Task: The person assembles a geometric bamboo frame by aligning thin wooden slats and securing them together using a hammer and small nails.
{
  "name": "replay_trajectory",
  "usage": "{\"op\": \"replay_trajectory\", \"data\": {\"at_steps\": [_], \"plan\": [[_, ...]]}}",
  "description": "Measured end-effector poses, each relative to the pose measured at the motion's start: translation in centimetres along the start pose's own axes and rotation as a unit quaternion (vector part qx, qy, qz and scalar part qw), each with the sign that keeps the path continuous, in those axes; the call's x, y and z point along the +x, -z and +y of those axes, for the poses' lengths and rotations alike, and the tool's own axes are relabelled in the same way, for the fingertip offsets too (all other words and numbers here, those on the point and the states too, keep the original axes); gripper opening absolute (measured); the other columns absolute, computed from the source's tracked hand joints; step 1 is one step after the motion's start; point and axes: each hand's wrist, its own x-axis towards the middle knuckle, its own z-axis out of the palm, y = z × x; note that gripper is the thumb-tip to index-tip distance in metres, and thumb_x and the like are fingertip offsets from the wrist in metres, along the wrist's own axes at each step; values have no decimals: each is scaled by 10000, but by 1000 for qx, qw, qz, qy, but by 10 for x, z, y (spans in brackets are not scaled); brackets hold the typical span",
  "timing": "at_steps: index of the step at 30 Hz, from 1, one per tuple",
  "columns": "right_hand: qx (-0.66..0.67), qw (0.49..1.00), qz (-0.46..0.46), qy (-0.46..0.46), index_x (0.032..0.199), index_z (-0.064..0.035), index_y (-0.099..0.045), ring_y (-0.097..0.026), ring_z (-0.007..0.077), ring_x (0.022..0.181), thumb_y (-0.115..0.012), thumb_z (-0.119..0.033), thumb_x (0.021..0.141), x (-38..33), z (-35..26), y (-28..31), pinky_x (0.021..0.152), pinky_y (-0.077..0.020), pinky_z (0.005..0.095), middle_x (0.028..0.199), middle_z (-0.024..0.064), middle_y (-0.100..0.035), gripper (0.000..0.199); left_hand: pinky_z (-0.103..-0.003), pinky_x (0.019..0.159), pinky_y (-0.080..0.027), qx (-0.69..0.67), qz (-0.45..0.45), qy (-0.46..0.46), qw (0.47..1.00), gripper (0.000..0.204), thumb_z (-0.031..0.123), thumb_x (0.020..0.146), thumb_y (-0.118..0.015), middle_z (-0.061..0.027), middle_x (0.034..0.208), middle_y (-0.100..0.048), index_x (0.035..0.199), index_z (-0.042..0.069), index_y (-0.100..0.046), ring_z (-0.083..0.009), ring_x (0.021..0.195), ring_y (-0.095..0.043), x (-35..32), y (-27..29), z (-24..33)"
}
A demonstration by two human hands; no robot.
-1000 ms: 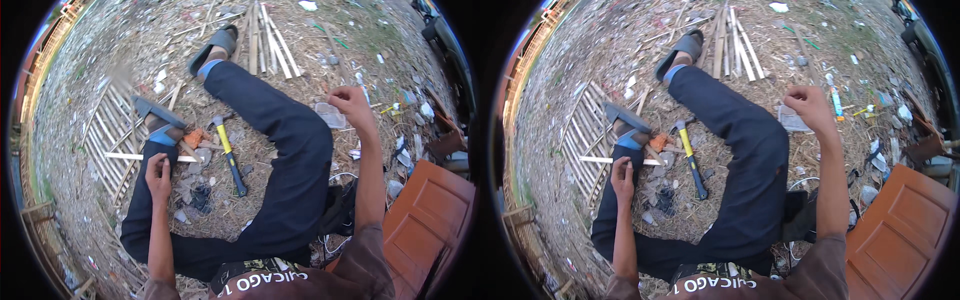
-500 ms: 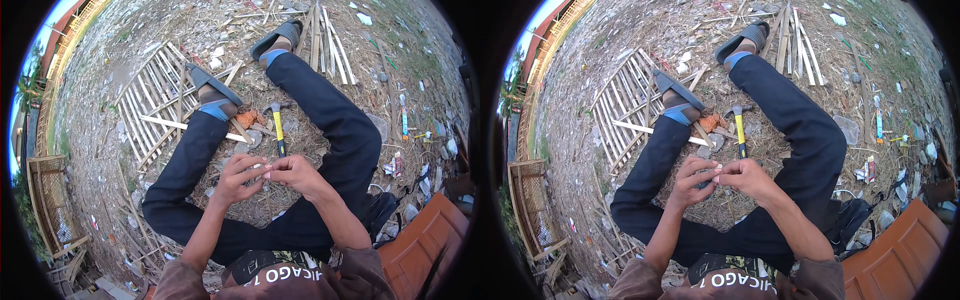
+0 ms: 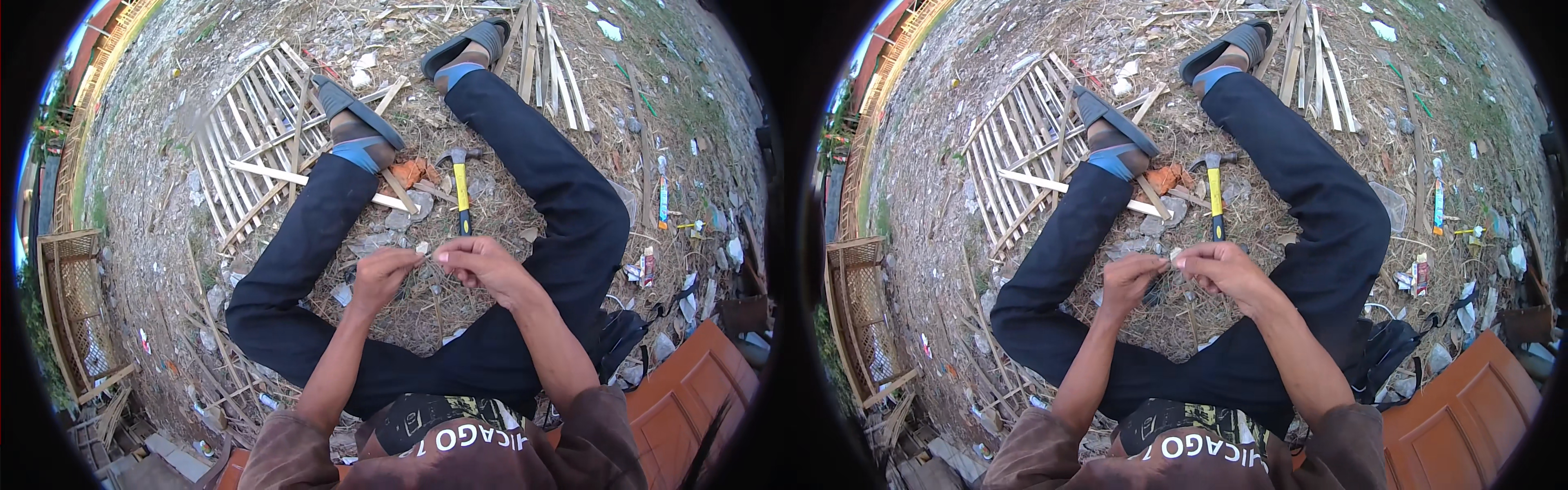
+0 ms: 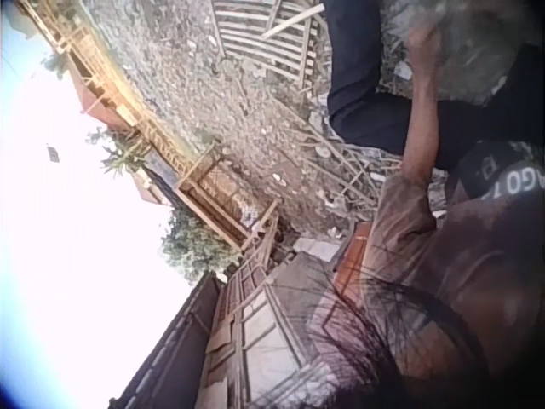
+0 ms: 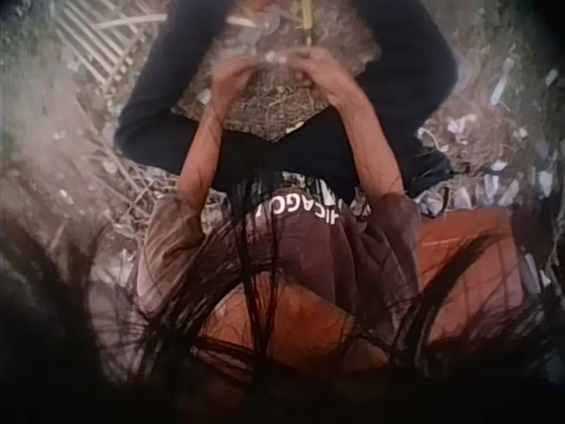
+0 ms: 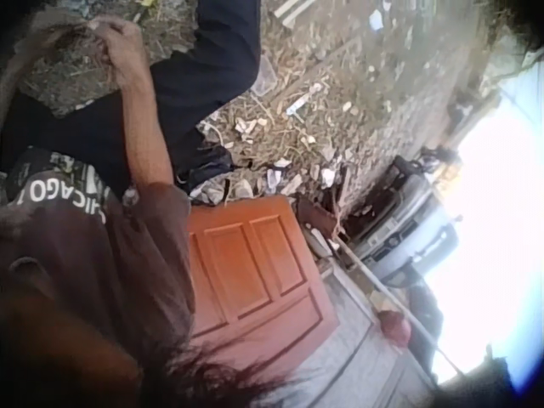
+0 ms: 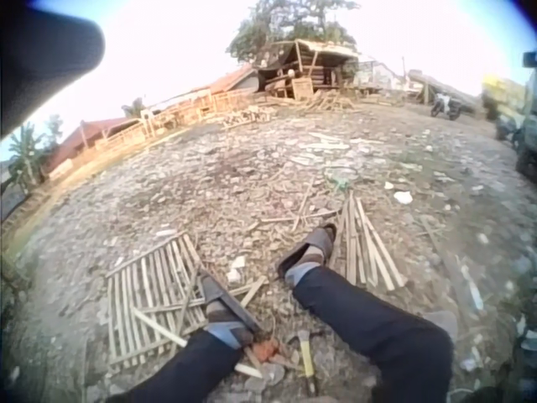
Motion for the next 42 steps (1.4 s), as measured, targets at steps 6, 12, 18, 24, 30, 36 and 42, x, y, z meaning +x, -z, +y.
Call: {"op": "replay_trajectory", "data": {"at_steps": [6,12,18,24,30,36,42], "plan": [[-65,962,231,132,1001,9,-681,-539,57,714,-681,-115,897,-14,-7,29,675,-420,232,778,-12,-617,162,-360,766,-541,49,5,322,946,268,61,801,-765,-103,996,-728,1066,40,-726,-246,839,-695,-2,24,1],[-199,949,189,156,1029,3,-682,-557,61,684,-718,-158,876,-2,8,20,611,-442,253,760,11,-638,226,-398,852,-507,165,-165,128,964,258,114,775,-780,-69,1054,-669,1018,68,-705,-279,977,-639,-24,5,6],[-239,938,199,151,1046,4,-678,-528,52,662,-718,-143,880,-5,8,16,592,-417,236,741,-6,-608,226,-406,868,-507,251,-164,162,940,247,173,815,-744,-68,1075,-659,1045,89,-709,-293,997,-637,-37,-14,4],[-276,921,208,178,1040,-6,-689,-611,111,636,-737,-219,859,1,16,22,592,-490,290,735,56,-665,283,-419,836,-531,210,-166,204,942,202,157,844,-709,-84,1063,-649,1018,54,-707,-312,974,-651,-34,-15,4],[-301,913,218,167,1045,-9,-688,-640,145,640,-742,-225,848,-1,13,19,603,-501,313,726,76,-668,298,-424,799,-527,169,-152,214,950,169,140,851,-702,-119,1035,-650,959,11,-681,-341,937,-652,-34,-14,-3],[-349,894,223,172,1053,-35,-688,-669,217,648,-725,-231,835,-2,13,15,626,-512,363,720,91,-674,296,-378,729,-530,91,-115,238,960,164,95,832,-708,-118,1051,-658,944,-16,-665,-293,894,-666,-37,-12,-3],[-438,869,144,177,1032,-65,-717,-646,215,622,-724,-228,834,12,26,1,620,-500,350,682,90,-660,257,-306,661,-530,51,-95,234,966,174,61,816,-725,-94,1047,-664,960,-20,-672,-205,827,-667,-27,-6,12]]}}
